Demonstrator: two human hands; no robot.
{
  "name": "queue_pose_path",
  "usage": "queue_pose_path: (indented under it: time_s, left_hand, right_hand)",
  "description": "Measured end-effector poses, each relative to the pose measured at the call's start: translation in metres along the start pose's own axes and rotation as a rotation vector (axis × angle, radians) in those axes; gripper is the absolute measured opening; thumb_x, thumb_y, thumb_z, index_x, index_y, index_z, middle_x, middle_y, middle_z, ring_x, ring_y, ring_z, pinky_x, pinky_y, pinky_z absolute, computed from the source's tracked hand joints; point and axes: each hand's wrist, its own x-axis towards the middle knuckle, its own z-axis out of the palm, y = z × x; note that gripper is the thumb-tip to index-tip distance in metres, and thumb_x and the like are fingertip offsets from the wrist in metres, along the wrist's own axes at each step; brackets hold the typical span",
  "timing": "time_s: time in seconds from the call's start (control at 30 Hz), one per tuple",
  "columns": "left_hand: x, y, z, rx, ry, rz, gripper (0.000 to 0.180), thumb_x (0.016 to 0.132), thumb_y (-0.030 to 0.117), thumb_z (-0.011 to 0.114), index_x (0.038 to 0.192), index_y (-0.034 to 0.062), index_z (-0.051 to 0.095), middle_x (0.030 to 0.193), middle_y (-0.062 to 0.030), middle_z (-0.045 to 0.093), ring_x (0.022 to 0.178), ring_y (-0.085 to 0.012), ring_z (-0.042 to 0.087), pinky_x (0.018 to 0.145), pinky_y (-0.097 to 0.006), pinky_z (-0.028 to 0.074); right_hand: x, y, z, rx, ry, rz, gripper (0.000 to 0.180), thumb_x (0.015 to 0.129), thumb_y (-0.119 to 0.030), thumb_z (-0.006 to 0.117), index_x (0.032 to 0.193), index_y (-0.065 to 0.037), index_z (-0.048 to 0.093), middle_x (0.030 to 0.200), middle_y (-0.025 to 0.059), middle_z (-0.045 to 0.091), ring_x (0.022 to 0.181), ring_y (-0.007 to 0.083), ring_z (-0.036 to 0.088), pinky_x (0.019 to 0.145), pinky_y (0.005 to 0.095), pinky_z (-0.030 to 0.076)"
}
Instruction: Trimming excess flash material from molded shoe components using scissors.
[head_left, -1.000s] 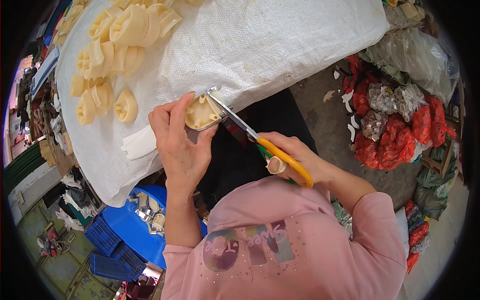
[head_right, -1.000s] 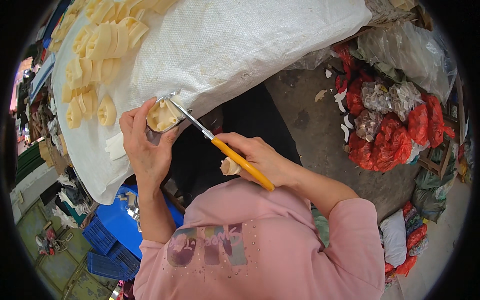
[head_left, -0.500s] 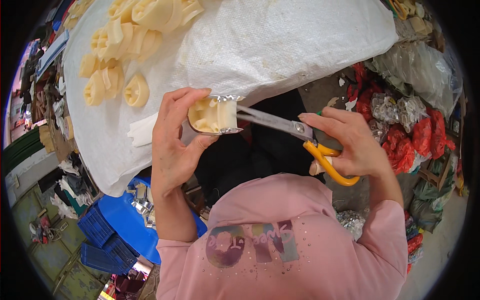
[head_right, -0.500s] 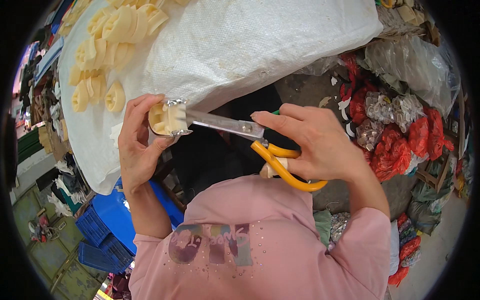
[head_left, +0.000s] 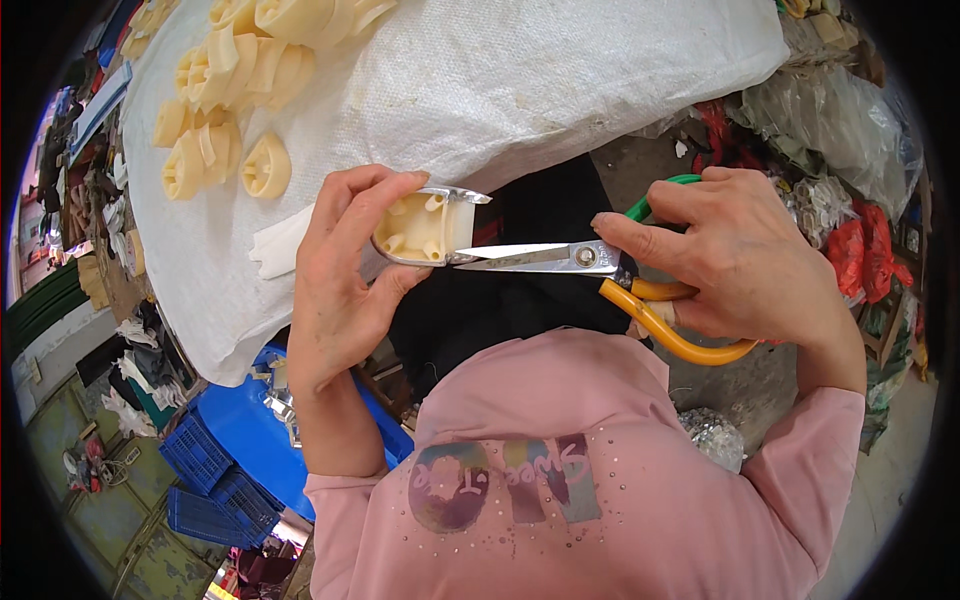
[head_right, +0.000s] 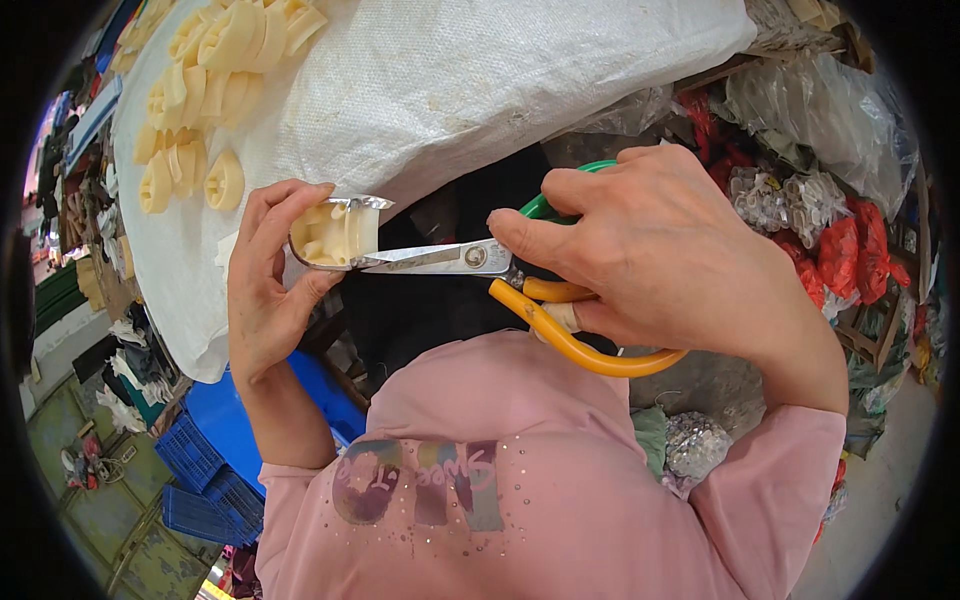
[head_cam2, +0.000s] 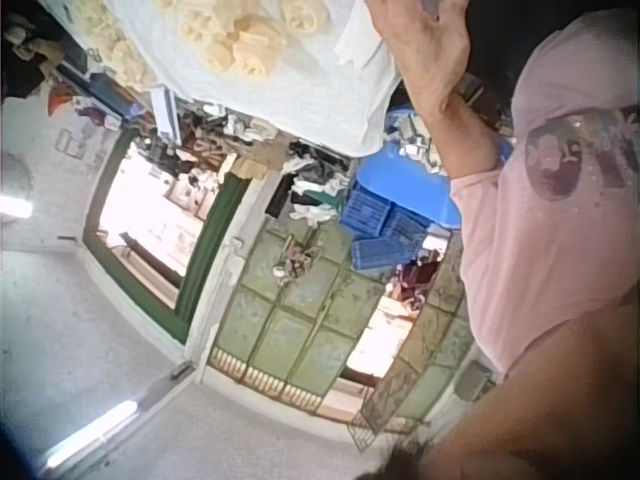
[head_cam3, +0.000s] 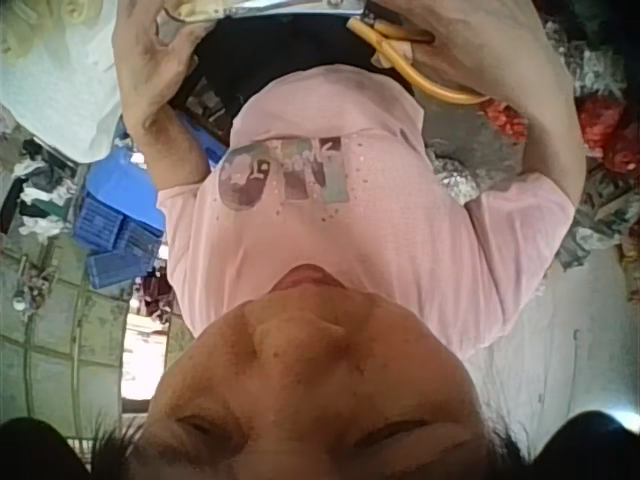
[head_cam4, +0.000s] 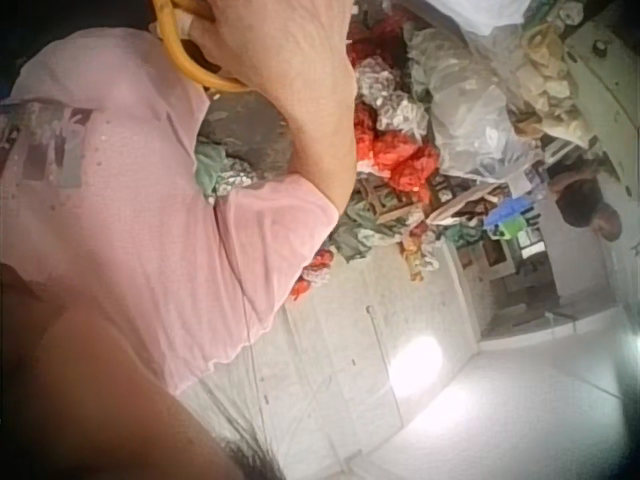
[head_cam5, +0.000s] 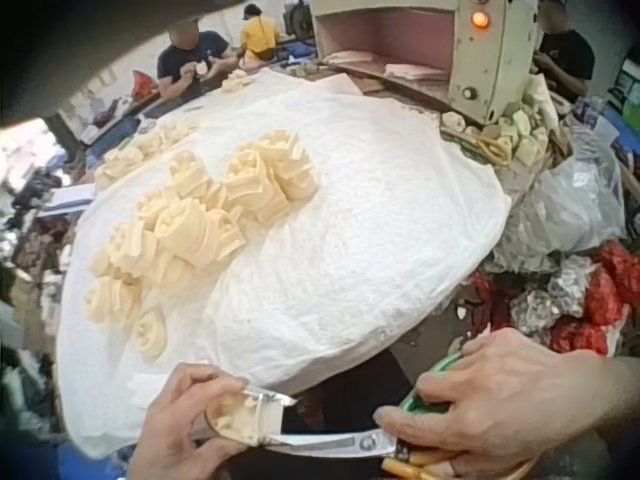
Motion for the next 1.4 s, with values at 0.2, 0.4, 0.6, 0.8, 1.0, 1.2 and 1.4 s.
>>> queue_pose_path:
  time_s: [0.2,0.4,0.6,0.8,1.0,1.2,1.4]
  left_hand:
    - [-0.002,-0.001,0.0,-0.003,0.008,0.013,0.058,0.057,-0.003,0.069,0.114,0.003,0.06,0.107,-0.0113,0.052,0.098,-0.0259,0.054,0.087,-0.033,0.043]
    - [-0.004,-0.003,0.0,-0.01,0.002,0.007,0.057,0.059,0.004,0.072,0.114,0.0035,0.06,0.107,-0.0113,0.053,0.098,-0.0256,0.054,0.087,-0.033,0.043]
    - [-0.005,-0.008,-0.001,-0.003,0.011,-0.003,0.056,0.06,0.011,0.074,0.114,0.0041,0.061,0.107,-0.0113,0.053,0.098,-0.0254,0.055,0.087,-0.033,0.043]
    - [-0.005,-0.015,0.0,-0.062,0.008,-0.026,0.056,0.062,0.012,0.075,0.115,0.0044,0.061,0.109,-0.0107,0.052,0.101,-0.0239,0.054,0.088,-0.032,0.043]
    - [-0.005,-0.018,-0.003,-0.079,-0.075,-0.069,0.064,0.068,0.022,0.081,0.122,-0.0003,0.056,0.117,-0.0073,0.044,0.111,-0.0185,0.049,0.096,-0.03,0.04]
    - [-0.004,-0.02,-0.005,-0.093,-0.034,-0.052,0.062,0.068,0.019,0.08,0.121,-0.001,0.056,0.117,-0.0075,0.046,0.11,-0.0186,0.05,0.095,-0.03,0.04]
    - [0.007,-0.013,-0.002,0.037,0.04,-0.023,0.057,0.065,0.011,0.076,0.118,-0.0001,0.057,0.114,-0.0074,0.049,0.107,-0.0188,0.05,0.092,-0.029,0.04]
  right_hand:
    - [0.003,0.003,-0.003,-0.039,0.009,-0.047,0.051,0.058,-0.021,0.077,0.106,-0.014,0.063,0.069,0.0011,0.047,0.058,0.0202,0.052,0.055,0.0347,0.04]
    - [0.008,0.008,-0.011,-0.049,-0.089,-0.079,0.058,0.051,-0.022,0.08,0.106,-0.013,0.063,0.071,0.0004,0.051,0.059,0.0203,0.053,0.055,0.0343,0.04]
    - [0.008,0.005,-0.004,-0.081,-0.029,-0.085,0.059,0.05,-0.02,0.081,0.106,-0.013,0.063,0.069,0.0001,0.05,0.06,0.0198,0.053,0.055,0.0338,0.04]
    - [0.009,0.01,0.001,-0.099,-0.017,-0.108,0.058,0.05,-0.02,0.08,0.105,-0.013,0.062,0.067,0.0001,0.048,0.057,0.0189,0.053,0.052,0.033,0.039]
    - [0.005,0.013,0.008,-0.084,0.031,-0.112,0.057,0.051,-0.016,0.08,0.105,-0.013,0.061,0.067,0.0003,0.048,0.057,0.0195,0.054,0.052,0.0342,0.041]
    - [-0.002,0.026,0.018,-0.088,0.128,0.063,0.047,0.062,-0.009,0.073,0.108,-0.014,0.061,0.079,0.0036,0.055,0.073,0.0222,0.057,0.065,0.0361,0.043]
    - [-0.008,0.036,0.04,0.324,0.421,0.333,0.061,0.07,-0.001,0.063,0.128,-0.015,0.053,0.099,0.0087,0.051,0.095,0.0239,0.05,0.088,0.031,0.036]
